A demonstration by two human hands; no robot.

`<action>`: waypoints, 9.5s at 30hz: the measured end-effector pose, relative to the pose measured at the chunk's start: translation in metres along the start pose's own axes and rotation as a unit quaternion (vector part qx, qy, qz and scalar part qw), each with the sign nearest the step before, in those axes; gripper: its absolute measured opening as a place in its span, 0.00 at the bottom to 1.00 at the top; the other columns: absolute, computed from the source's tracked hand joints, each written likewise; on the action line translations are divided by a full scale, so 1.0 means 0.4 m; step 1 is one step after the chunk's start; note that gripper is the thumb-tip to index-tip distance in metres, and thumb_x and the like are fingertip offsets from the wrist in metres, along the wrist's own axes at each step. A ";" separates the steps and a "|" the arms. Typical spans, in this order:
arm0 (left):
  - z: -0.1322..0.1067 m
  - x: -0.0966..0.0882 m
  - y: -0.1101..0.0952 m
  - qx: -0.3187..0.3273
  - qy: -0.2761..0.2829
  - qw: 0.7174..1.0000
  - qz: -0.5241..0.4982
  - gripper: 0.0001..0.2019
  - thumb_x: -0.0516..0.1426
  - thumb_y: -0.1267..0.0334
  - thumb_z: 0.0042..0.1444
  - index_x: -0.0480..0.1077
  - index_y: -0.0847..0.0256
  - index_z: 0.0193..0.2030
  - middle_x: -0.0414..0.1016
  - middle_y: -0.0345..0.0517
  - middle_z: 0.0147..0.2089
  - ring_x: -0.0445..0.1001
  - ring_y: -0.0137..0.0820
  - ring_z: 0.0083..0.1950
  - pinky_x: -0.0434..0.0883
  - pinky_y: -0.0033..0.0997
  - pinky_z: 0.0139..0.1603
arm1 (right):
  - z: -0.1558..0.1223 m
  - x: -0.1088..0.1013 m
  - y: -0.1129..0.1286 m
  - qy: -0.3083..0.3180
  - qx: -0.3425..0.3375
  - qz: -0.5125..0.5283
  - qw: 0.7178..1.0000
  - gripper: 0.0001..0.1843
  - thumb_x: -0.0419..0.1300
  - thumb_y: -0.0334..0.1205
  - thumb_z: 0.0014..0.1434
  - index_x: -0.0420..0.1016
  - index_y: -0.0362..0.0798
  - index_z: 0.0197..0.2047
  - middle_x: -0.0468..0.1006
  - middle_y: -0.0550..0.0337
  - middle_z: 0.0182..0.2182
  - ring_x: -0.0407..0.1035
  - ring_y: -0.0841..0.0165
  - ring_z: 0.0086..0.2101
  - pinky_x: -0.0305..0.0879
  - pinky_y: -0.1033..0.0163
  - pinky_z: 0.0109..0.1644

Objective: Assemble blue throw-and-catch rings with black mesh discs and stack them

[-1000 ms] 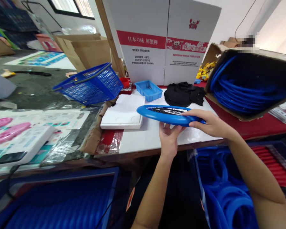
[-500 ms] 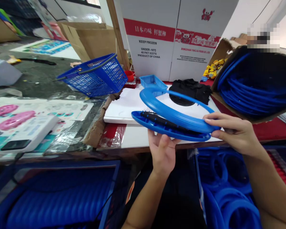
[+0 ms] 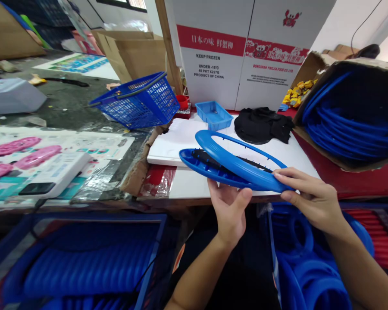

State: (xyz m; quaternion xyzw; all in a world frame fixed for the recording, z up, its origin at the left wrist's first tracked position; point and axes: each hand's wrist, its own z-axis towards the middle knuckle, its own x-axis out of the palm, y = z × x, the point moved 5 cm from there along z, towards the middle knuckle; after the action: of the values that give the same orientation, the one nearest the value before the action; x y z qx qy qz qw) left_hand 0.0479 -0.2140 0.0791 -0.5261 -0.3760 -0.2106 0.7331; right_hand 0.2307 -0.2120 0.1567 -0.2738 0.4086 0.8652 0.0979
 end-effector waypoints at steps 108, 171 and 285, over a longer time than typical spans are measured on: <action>-0.059 0.036 0.006 -0.120 0.142 0.982 0.022 0.44 0.73 0.55 0.60 0.55 0.46 0.77 0.80 0.50 0.65 0.80 0.44 0.66 0.77 0.51 0.70 | -0.017 -0.026 0.015 0.109 -0.059 0.003 0.992 0.28 0.68 0.36 0.70 0.77 0.65 0.69 0.83 0.53 0.59 0.79 0.56 0.55 0.80 0.51 0.55; 0.014 -0.047 0.182 -0.351 0.045 0.934 0.041 0.25 0.76 0.56 0.52 0.75 0.62 0.50 0.81 0.43 0.43 0.80 0.30 0.38 0.81 0.32 0.39 | -0.233 0.106 -0.114 0.031 -0.075 -0.362 0.929 0.38 0.57 0.22 0.70 0.63 0.57 0.78 0.78 0.41 0.64 0.73 0.50 0.60 0.63 0.42 0.62; -0.023 -0.449 0.097 -0.077 -0.016 0.918 0.390 0.25 0.71 0.46 0.54 0.78 0.61 0.50 0.81 0.44 0.41 0.79 0.33 0.40 0.79 0.32 0.47 | -0.575 0.270 -0.462 -0.349 0.408 0.357 0.764 0.25 0.74 0.55 0.59 0.80 0.54 0.56 0.86 0.57 0.47 0.81 0.57 0.44 0.80 0.54 0.50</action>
State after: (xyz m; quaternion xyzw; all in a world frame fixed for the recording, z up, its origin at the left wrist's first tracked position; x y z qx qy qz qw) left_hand -0.0347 -0.2242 -0.0849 -0.6893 -0.1352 0.0716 0.7081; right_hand 0.3042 -0.2732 -0.1426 0.2782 0.7290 0.6250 0.0205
